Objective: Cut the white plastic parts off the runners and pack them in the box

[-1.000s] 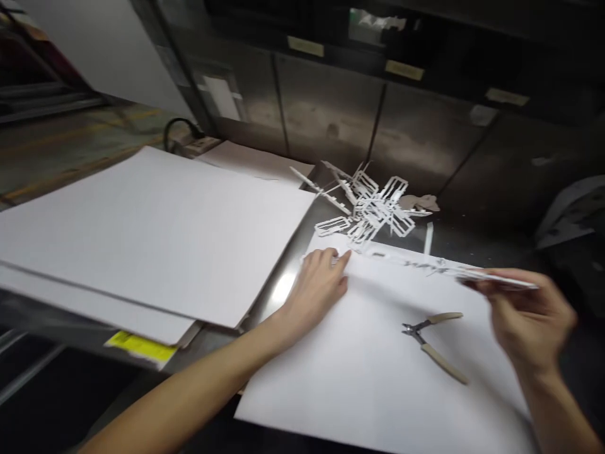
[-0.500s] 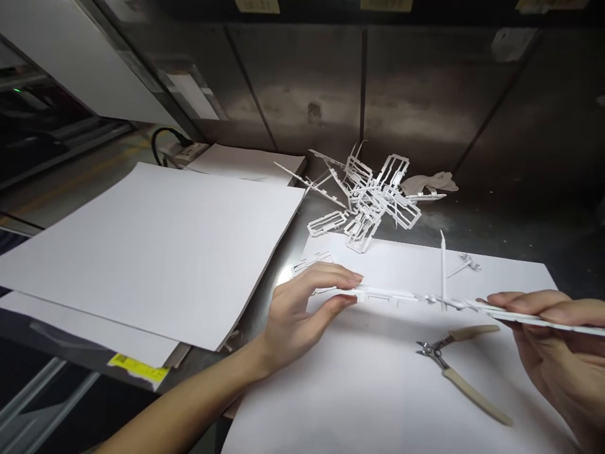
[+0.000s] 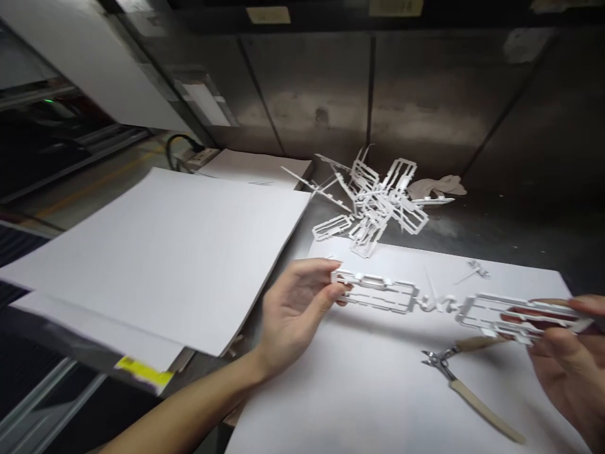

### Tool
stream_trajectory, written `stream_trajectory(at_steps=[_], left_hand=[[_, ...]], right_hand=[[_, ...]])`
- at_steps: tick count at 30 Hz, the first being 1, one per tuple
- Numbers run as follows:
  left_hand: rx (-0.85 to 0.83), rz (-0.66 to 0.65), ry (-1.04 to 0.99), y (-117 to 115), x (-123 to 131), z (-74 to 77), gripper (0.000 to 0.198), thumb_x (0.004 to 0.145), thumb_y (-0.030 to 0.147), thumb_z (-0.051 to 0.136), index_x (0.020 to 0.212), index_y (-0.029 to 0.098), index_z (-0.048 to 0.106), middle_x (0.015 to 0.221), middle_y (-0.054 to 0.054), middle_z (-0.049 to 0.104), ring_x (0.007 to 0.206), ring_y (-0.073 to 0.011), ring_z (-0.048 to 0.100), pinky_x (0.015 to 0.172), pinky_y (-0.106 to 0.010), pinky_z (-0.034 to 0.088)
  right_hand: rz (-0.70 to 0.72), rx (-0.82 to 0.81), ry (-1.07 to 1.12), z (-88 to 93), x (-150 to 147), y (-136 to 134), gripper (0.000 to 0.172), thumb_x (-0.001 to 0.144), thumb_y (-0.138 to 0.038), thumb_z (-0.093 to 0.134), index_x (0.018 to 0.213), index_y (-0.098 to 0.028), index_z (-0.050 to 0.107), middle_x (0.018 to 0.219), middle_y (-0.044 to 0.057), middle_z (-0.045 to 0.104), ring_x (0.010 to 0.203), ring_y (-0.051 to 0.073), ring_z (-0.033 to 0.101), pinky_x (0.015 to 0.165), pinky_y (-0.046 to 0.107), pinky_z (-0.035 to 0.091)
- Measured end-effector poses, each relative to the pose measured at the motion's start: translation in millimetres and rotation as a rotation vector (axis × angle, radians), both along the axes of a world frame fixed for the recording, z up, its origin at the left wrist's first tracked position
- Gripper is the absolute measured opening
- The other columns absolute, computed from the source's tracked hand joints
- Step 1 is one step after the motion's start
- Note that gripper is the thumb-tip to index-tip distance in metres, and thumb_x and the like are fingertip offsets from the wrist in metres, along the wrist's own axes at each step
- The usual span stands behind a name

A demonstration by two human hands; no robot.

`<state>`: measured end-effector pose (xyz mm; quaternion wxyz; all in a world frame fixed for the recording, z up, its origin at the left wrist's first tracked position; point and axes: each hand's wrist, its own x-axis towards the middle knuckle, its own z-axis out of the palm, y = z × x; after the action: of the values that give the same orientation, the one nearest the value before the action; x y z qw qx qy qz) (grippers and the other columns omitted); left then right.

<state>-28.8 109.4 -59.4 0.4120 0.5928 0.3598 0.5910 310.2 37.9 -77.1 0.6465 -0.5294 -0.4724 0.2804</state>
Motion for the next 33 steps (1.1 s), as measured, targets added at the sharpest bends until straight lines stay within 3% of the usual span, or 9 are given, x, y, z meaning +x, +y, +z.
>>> stream_trajectory(at_steps=[4,10,13,17,19,22,26,33], left_hand=[[-0.126,0.123,0.065,2,-3,-2.8,0.018,0.092,0.024,0.077,0.108,0.026,0.069,0.095,0.002,0.074,0.078,-0.0098,0.075,0.076,-0.015,0.063],[-0.245,0.147,0.078,8,-1,-6.5,0.029,0.086,0.040,0.082,0.104,0.024,0.066,0.099,-0.001,0.076,0.092,-0.0180,0.076,0.087,-0.023,0.065],[-0.366,0.093,0.004,9,-1,-1.9,0.031,0.082,0.037,0.087,0.103,0.026,0.068,0.092,0.002,0.076,0.084,-0.0148,0.075,0.080,-0.018,0.063],[-0.584,0.036,-0.050,13,0,5.2,0.043,0.076,0.041,0.092,0.112,0.028,0.074,0.083,0.002,0.075,0.072,-0.0127,0.070,0.065,-0.014,0.061],[-0.705,0.064,-0.060,16,2,7.2,0.047,0.068,0.043,0.096,0.108,0.025,0.078,0.085,-0.002,0.076,0.072,-0.0140,0.069,0.060,-0.014,0.060],[-0.840,0.071,-0.096,18,6,7.5,0.047,0.061,0.046,0.099,0.096,0.020,0.081,0.094,-0.005,0.078,0.071,-0.0149,0.068,0.056,-0.015,0.060],[-0.871,-0.031,-0.164,16,7,3.7,0.052,0.068,0.057,0.092,0.099,0.017,0.081,0.091,-0.010,0.080,0.069,-0.0179,0.073,0.065,-0.022,0.065],[-0.847,-0.026,-0.178,13,1,-3.6,0.047,0.077,0.057,0.086,0.101,0.017,0.079,0.077,-0.010,0.078,0.066,-0.0179,0.074,0.065,-0.020,0.064]], right_hand=[[0.182,0.044,0.006,26.5,-30,3,0.030,0.084,-0.022,0.086,0.108,-0.033,0.072,0.098,0.001,0.080,0.084,0.018,0.079,0.074,0.025,0.068],[0.446,0.085,0.055,38.6,-35,4,0.025,0.093,-0.020,0.077,0.112,-0.034,0.071,0.104,0.001,0.081,0.096,0.022,0.079,0.078,0.037,0.069],[0.481,0.064,0.098,41.7,-34,3,0.031,0.092,-0.024,0.079,0.119,-0.037,0.072,0.109,0.001,0.081,0.098,0.025,0.080,0.082,0.041,0.069],[0.526,-0.031,0.193,44.7,-35,4,0.046,0.087,-0.037,0.084,0.130,-0.037,0.070,0.131,0.005,0.074,0.102,0.025,0.079,0.085,0.040,0.069],[0.506,-0.067,0.247,44.0,-35,5,0.047,0.083,-0.042,0.087,0.126,-0.036,0.071,0.136,0.005,0.071,0.101,0.024,0.079,0.084,0.038,0.069],[0.397,-0.109,0.313,40.7,-35,8,0.035,0.082,-0.049,0.086,0.109,-0.030,0.073,0.124,0.003,0.075,0.090,0.017,0.079,0.079,0.030,0.069],[0.268,-0.175,0.331,37.3,-36,11,0.034,0.092,-0.056,0.073,0.093,-0.023,0.067,0.102,0.002,0.075,0.073,0.012,0.074,0.069,0.024,0.066],[0.221,-0.206,0.283,37.0,-36,12,0.039,0.094,-0.061,0.068,0.091,-0.023,0.063,0.102,0.002,0.075,0.069,0.012,0.073,0.067,0.027,0.066]])
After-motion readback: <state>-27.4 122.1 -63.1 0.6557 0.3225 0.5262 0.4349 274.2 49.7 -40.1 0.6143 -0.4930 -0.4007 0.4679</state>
